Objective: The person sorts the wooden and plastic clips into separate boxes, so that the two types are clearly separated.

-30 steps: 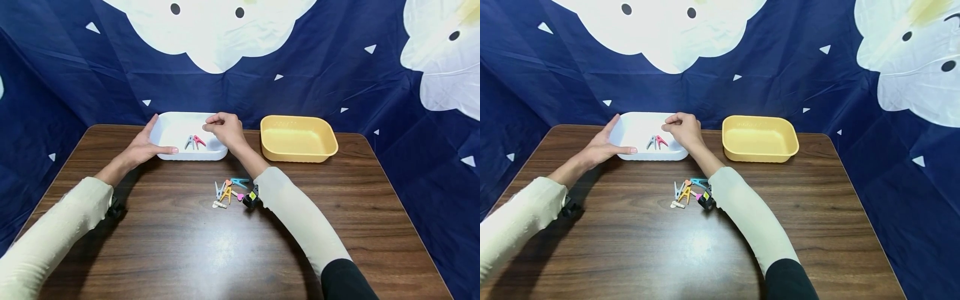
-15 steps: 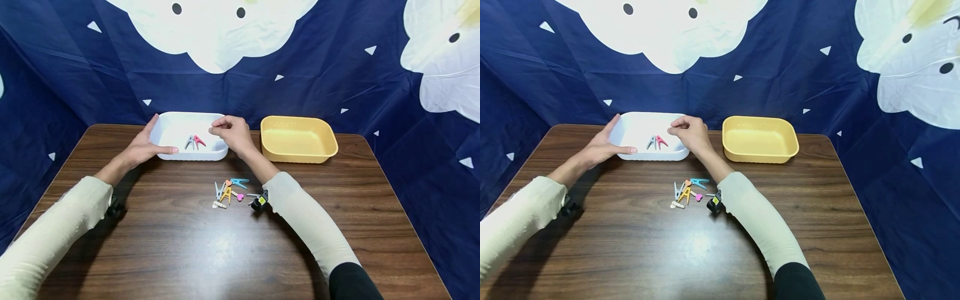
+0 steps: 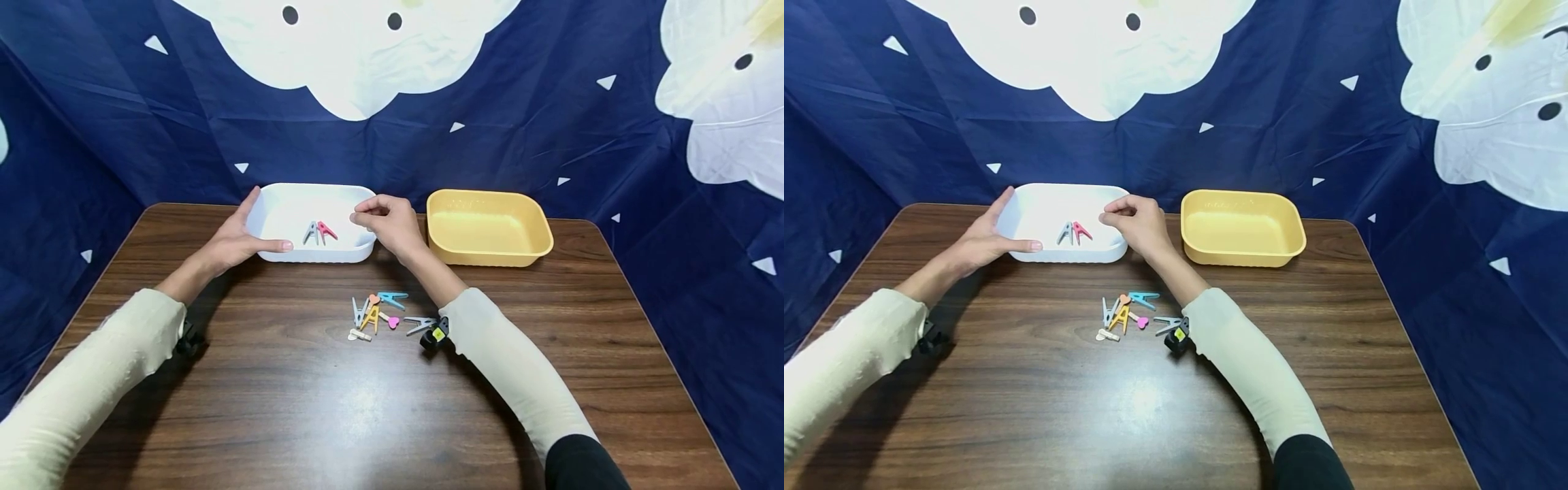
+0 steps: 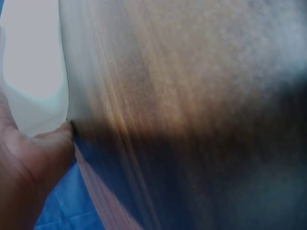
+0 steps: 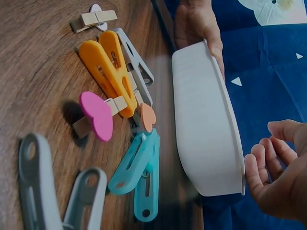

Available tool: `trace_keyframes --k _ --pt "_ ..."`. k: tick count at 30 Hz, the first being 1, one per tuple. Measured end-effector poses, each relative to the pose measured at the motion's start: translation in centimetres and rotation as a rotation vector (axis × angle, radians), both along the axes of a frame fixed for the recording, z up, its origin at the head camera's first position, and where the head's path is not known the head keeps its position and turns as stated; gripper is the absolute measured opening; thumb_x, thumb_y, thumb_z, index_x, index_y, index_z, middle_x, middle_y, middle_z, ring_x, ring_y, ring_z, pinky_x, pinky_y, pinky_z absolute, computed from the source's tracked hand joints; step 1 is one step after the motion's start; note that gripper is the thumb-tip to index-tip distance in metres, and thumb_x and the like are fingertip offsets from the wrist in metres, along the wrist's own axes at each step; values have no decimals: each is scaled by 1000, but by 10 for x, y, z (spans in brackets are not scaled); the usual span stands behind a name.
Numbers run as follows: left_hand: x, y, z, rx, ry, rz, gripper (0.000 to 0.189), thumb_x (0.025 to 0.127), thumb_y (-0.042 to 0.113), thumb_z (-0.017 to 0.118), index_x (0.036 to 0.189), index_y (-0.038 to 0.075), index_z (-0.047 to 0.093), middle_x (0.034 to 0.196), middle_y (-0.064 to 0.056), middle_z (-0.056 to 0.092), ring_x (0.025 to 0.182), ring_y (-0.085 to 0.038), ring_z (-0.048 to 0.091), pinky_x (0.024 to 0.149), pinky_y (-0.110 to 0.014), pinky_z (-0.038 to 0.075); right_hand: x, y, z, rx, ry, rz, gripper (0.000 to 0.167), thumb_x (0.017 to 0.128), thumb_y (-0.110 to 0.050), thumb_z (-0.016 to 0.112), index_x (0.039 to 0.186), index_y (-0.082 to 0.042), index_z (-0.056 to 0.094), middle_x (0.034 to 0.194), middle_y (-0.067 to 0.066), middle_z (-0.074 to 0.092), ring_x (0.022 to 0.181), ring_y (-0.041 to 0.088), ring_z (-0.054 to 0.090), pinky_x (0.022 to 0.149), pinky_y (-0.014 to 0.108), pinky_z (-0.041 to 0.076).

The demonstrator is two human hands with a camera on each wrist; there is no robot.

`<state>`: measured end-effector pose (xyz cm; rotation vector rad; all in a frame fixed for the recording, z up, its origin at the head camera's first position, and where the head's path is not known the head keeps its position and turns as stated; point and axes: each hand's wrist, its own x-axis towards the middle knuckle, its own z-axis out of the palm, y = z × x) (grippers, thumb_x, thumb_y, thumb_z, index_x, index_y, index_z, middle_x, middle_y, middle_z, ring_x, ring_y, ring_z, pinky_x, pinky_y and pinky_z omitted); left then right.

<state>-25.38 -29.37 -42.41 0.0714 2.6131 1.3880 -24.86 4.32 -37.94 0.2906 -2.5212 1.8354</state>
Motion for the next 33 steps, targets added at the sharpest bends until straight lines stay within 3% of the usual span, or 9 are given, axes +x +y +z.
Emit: trace_keyframes --k 8,24,33 --pt "0 0 0 -4 -2 1 150 88 30 100 180 30 -17 191 -4 -12 178 -33 -8 144 -63 1 4 10 -5 -41 -1 -4 12 96 -13 88 105 -6 86 84 -5 72 77 6 63 71 19 53" --pt "1 0 2 9 -10 -5 149 88 29 100 180 30 -18 191 -4 -12 178 -33 -7 144 -62 2 17 27 -10 -17 -27 21 13 97 -14 88 106 -5 85 96 6 82 79 7 67 74 21 58" --pt "1 0 3 -6 -18 -1 150 88 33 100 179 33 -19 191 -4 -13 178 -35 -8 144 -64 2 27 39 -10 -3 -25 41 15 96 -14 89 107 -5 86 98 5 82 80 8 68 74 21 58"
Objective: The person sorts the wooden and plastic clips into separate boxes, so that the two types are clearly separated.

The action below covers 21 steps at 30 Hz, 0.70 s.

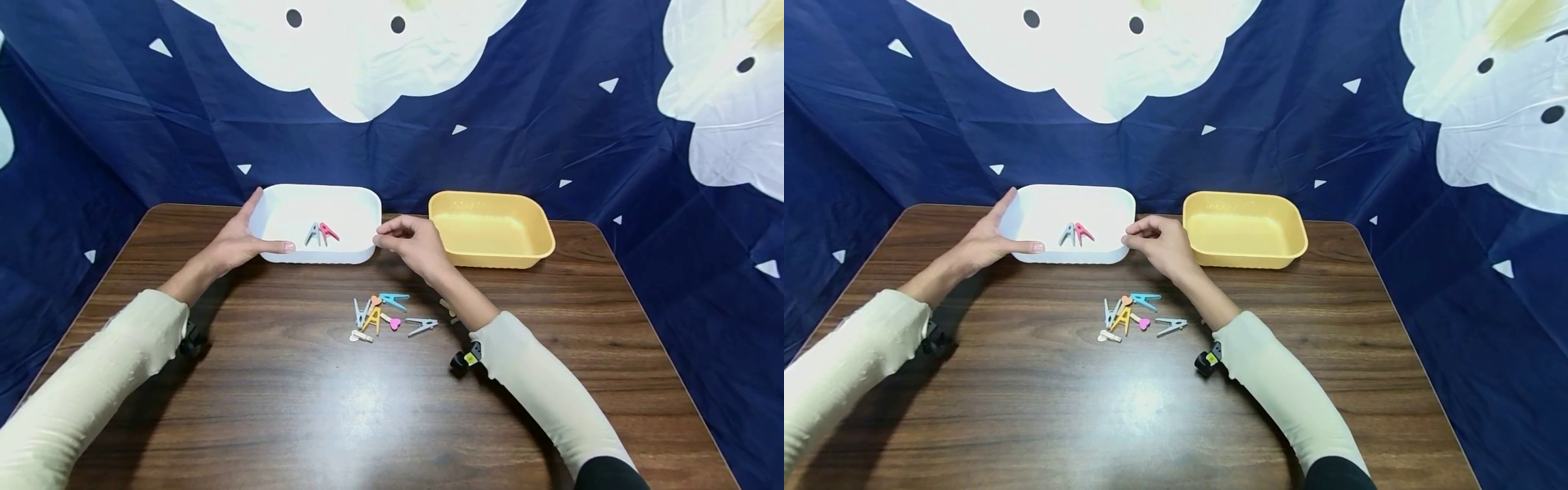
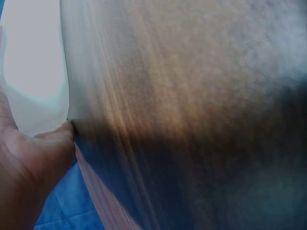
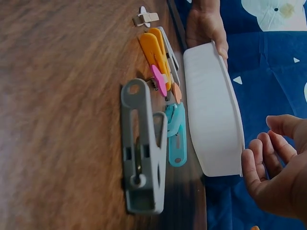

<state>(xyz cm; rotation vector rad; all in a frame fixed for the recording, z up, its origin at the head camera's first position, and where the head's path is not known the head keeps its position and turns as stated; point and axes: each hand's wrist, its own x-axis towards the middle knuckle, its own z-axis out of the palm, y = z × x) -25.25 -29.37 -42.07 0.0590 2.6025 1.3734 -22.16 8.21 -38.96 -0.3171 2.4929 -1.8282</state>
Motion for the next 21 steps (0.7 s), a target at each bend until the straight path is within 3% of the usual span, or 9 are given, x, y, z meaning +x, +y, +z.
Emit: trace_keyframes --k 12,21 --pt "0 -2 1 -9 17 2 149 88 32 100 180 31 -18 190 -3 -13 178 -33 -10 144 -63 2 15 18 -2 48 -29 36 16 95 -17 92 107 -9 85 97 2 82 85 13 68 77 24 55" --pt "-1 0 0 -6 18 -6 149 88 32 100 180 30 -17 191 -4 -12 178 -33 -8 144 -62 2 30 40 -11 64 -63 31 20 95 -16 91 111 -5 85 99 3 82 85 11 68 77 23 56"
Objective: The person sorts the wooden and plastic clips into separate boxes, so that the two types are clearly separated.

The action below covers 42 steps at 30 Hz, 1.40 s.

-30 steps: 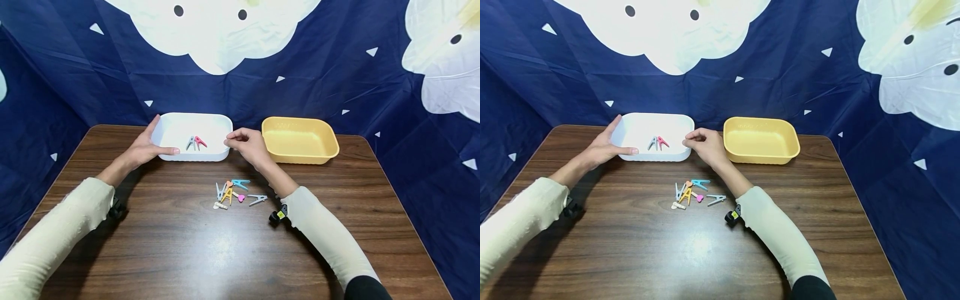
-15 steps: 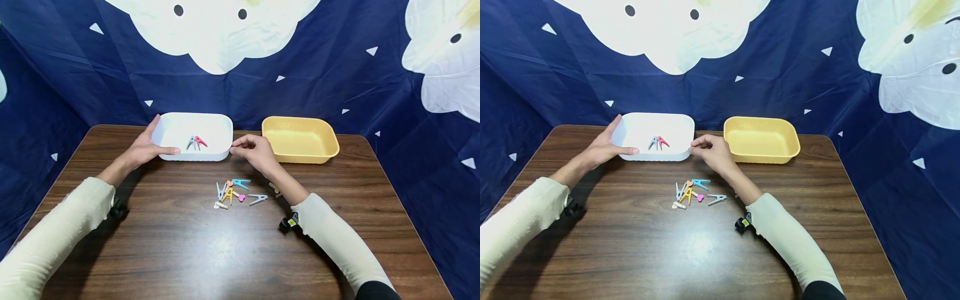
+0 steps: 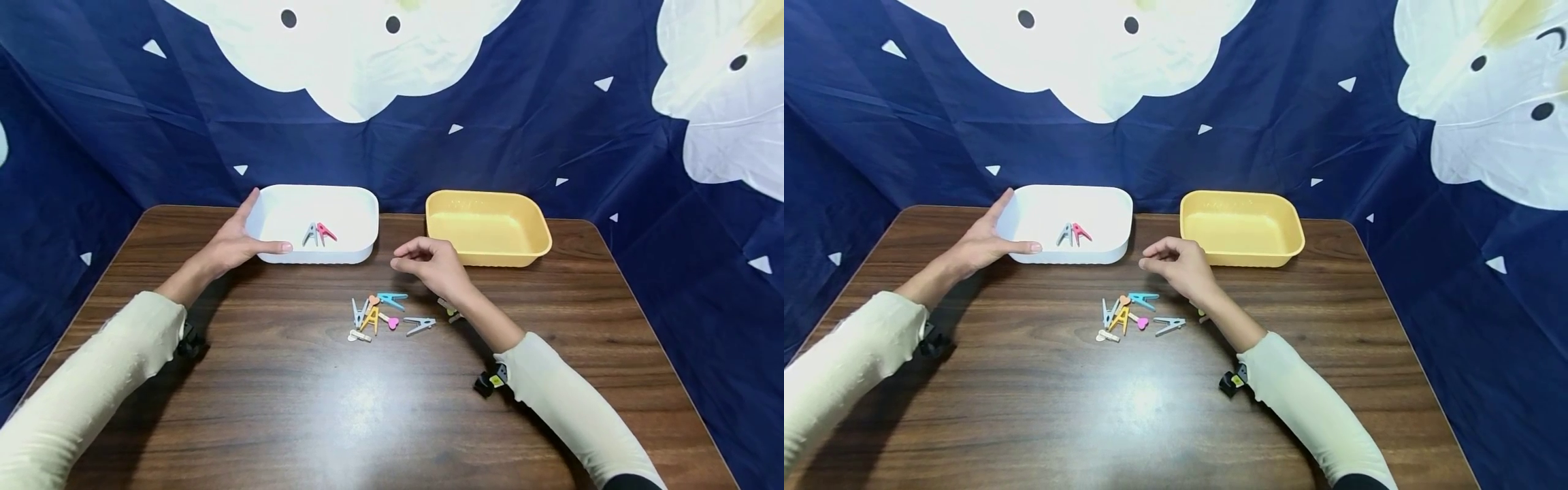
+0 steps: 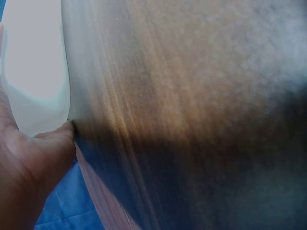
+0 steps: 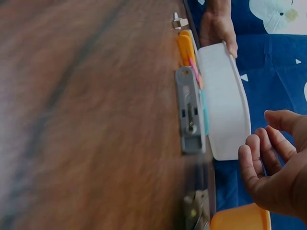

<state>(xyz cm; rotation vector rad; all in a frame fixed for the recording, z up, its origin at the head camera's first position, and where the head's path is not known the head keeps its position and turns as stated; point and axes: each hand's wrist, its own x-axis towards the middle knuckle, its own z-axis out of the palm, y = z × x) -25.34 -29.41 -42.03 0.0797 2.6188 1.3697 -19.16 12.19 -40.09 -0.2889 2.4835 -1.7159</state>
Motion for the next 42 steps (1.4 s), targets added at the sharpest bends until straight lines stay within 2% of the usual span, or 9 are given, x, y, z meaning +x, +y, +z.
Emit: trace_keyframes --k 12,16,25,31,40,42 --pt "0 1 0 16 -5 1 150 88 30 100 180 29 -17 191 -4 -11 178 -32 -8 144 -62 1 11 26 -6 25 11 7 22 95 -18 92 111 -5 86 99 4 82 85 14 69 74 21 55" --pt "-2 0 -1 13 -8 2 150 88 30 100 180 30 -17 191 -4 -11 178 -33 -7 144 -62 2 14 31 -6 38 -11 22 21 95 -18 92 111 -6 86 99 5 83 84 14 70 73 22 57" --pt "-3 -1 -1 9 -1 5 149 88 30 100 180 29 -18 191 -4 -11 178 -33 -6 144 -62 1 21 41 -5 38 -36 82 18 96 -15 91 110 -5 86 96 4 81 82 12 68 71 22 55" --pt "-1 0 0 21 -11 -1 149 89 28 100 180 31 -18 190 -3 -12 178 -32 -8 144 -62 2 31 48 -9 57 -42 126 14 96 -14 91 107 -6 86 95 4 81 82 13 69 70 22 54" --pt "0 1 0 27 -5 2 149 89 27 99 180 29 -18 191 -4 -11 178 -33 -7 144 -62 2 44 53 -11 85 -123 156 15 96 -20 91 107 -13 87 92 1 78 72 14 63 57 26 54" --pt "1 1 0 25 -3 3 148 89 27 100 180 29 -17 191 -3 -11 178 -32 -7 144 -62 2 45 55 -13 84 -123 174 16 96 -19 91 108 -10 86 92 2 79 71 14 63 58 27 54"
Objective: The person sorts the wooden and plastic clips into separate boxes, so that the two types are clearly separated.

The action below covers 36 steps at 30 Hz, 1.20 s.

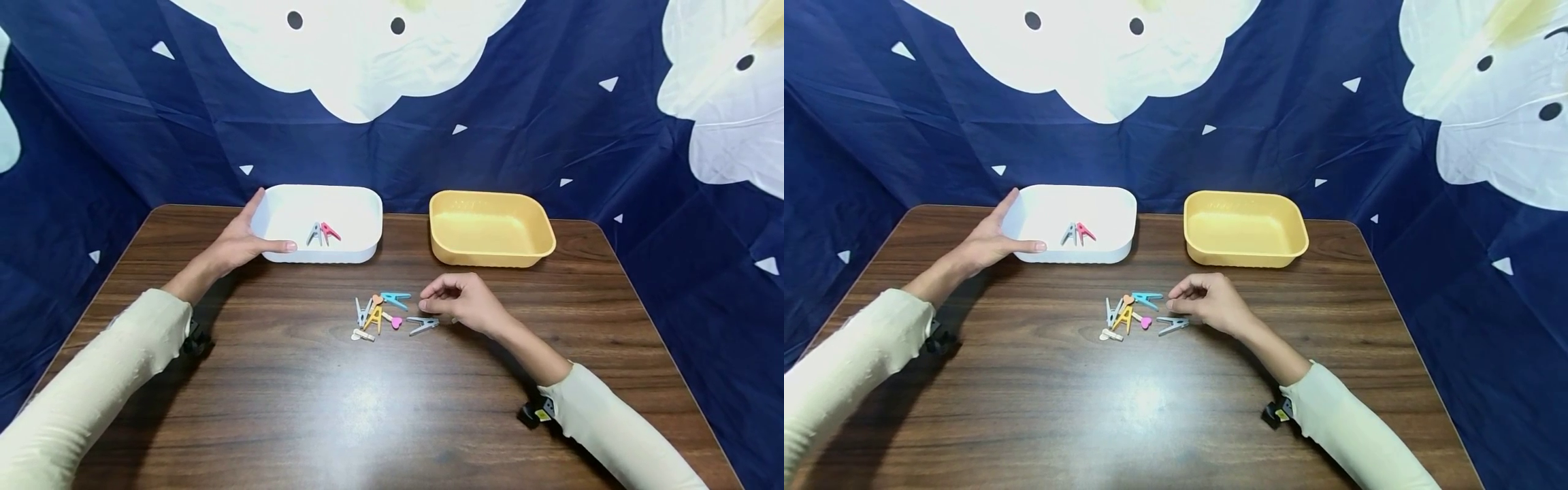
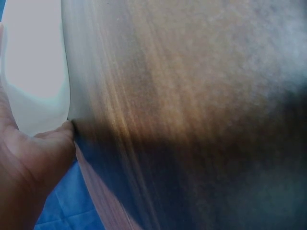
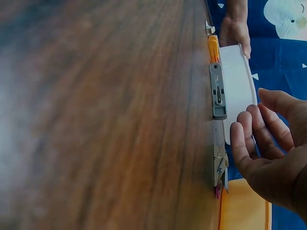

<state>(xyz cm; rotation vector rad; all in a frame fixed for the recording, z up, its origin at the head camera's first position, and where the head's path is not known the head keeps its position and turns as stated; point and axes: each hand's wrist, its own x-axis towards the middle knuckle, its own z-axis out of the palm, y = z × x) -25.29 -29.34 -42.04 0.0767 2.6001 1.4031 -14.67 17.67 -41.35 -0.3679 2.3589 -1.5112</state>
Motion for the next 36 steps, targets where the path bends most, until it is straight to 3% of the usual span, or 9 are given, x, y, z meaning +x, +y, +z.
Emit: trace_keyframes --k 9,21,36 --pt "-1 1 -2 -10 2 -4 149 89 29 100 180 28 -18 191 -2 -12 178 -31 -8 144 -62 1 0 10 -6 13 73 63 16 93 -13 92 105 -5 86 91 4 81 79 11 67 67 21 53" --pt "1 1 -2 -21 2 -2 149 88 31 100 180 29 -17 191 -4 -10 178 -33 -6 144 -62 3 -5 21 -1 151 117 262 24 86 -12 100 108 -10 88 100 1 86 89 13 73 82 23 62" --pt "1 1 0 -28 -5 0 148 89 32 100 180 31 -17 191 -3 -12 178 -32 -8 144 -63 2 -11 23 -3 245 211 352 25 86 -14 100 108 -14 90 100 -1 84 87 9 69 78 21 57"
